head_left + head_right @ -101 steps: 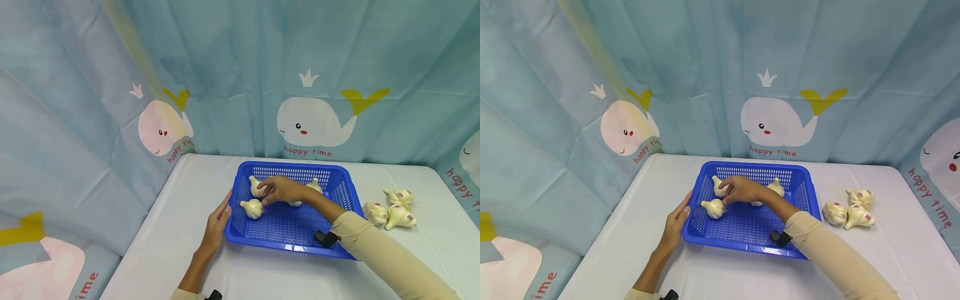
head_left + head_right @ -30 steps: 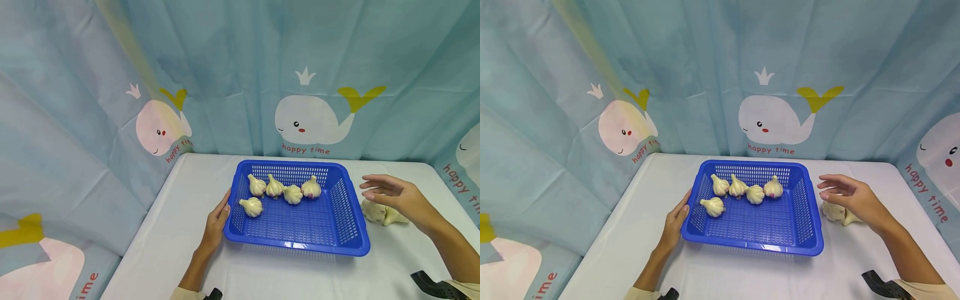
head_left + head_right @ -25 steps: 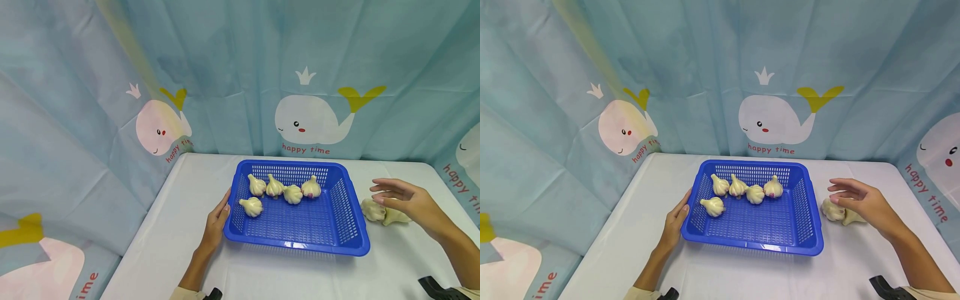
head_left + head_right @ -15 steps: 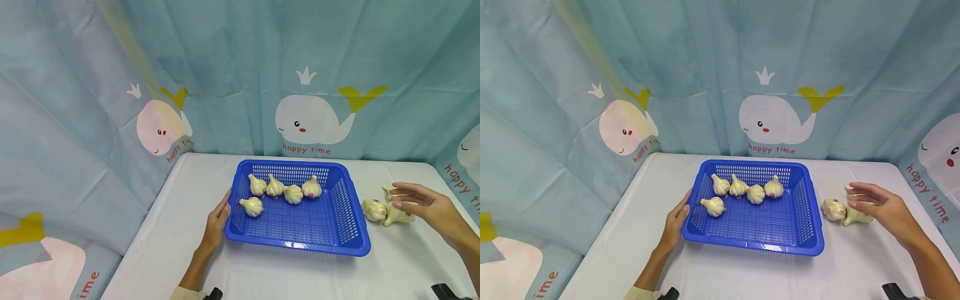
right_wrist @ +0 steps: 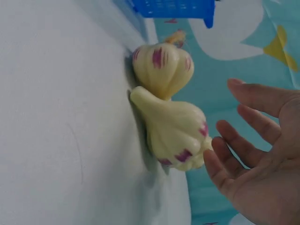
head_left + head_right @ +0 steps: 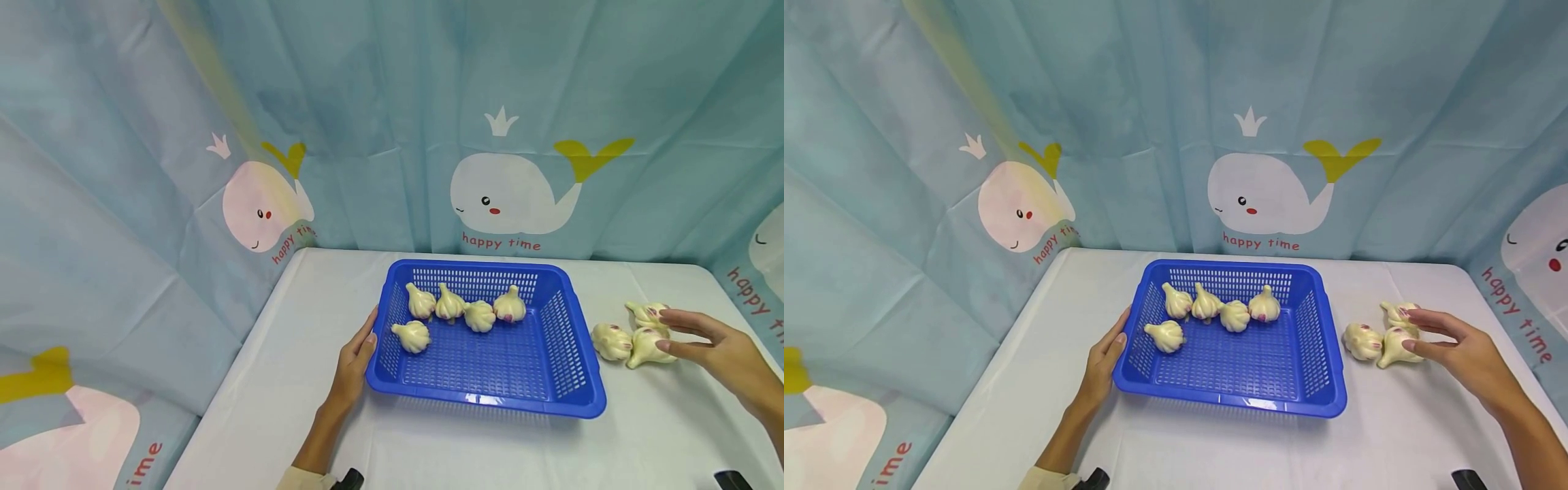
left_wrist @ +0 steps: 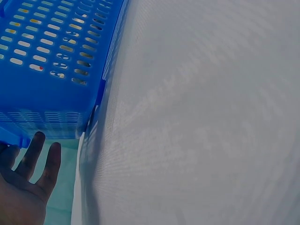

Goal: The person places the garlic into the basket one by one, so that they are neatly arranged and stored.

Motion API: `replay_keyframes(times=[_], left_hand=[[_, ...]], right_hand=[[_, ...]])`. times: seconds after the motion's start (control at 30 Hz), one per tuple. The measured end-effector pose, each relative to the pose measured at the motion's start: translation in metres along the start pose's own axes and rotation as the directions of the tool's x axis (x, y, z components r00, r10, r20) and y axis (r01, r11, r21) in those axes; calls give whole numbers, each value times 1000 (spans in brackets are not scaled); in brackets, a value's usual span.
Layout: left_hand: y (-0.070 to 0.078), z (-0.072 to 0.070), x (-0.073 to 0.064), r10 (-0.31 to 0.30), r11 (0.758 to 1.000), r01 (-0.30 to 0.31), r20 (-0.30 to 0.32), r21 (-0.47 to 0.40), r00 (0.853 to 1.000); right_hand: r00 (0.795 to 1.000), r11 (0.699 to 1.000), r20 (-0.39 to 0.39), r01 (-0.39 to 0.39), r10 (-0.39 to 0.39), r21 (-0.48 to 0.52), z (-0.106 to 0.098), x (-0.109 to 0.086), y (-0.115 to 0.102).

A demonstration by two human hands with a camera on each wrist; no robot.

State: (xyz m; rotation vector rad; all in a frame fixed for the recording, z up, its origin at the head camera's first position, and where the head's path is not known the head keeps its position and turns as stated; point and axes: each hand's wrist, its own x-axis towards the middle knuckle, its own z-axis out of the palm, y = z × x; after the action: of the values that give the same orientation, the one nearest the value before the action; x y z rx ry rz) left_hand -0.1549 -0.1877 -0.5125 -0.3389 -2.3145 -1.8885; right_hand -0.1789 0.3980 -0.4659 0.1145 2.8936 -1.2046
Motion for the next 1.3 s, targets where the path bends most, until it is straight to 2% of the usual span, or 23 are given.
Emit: replay_keyframes(times=[0.33,0.57,0.83,1.07,1.17,1.3], left_hand=[[0,1,1,1,1000,-1,-4,-7,1000],[0,1,2,16,1000,-16,-7,-19,1000],[0,1,1,11,1000,-11,-9,-7,1000],[1,1,1,7,1000,-7,-9,-8,1000],[1,1,1,4,1000,-4,-7,-10,1000],[1,1,0,0,1000,0,-5,-7,1000]], right_hand=[[994,994,59,-96,93,45,2,3,11],[989,992,84,-127,125,18,3,4,18],[987,992,100,-120,124,-50,5,6,29],[972,989,186,-147,146,-7,2,6,34],[975,991,182,-132,125,24,3,5,35],[985,996,149,-87,84,15,4,4,37]])
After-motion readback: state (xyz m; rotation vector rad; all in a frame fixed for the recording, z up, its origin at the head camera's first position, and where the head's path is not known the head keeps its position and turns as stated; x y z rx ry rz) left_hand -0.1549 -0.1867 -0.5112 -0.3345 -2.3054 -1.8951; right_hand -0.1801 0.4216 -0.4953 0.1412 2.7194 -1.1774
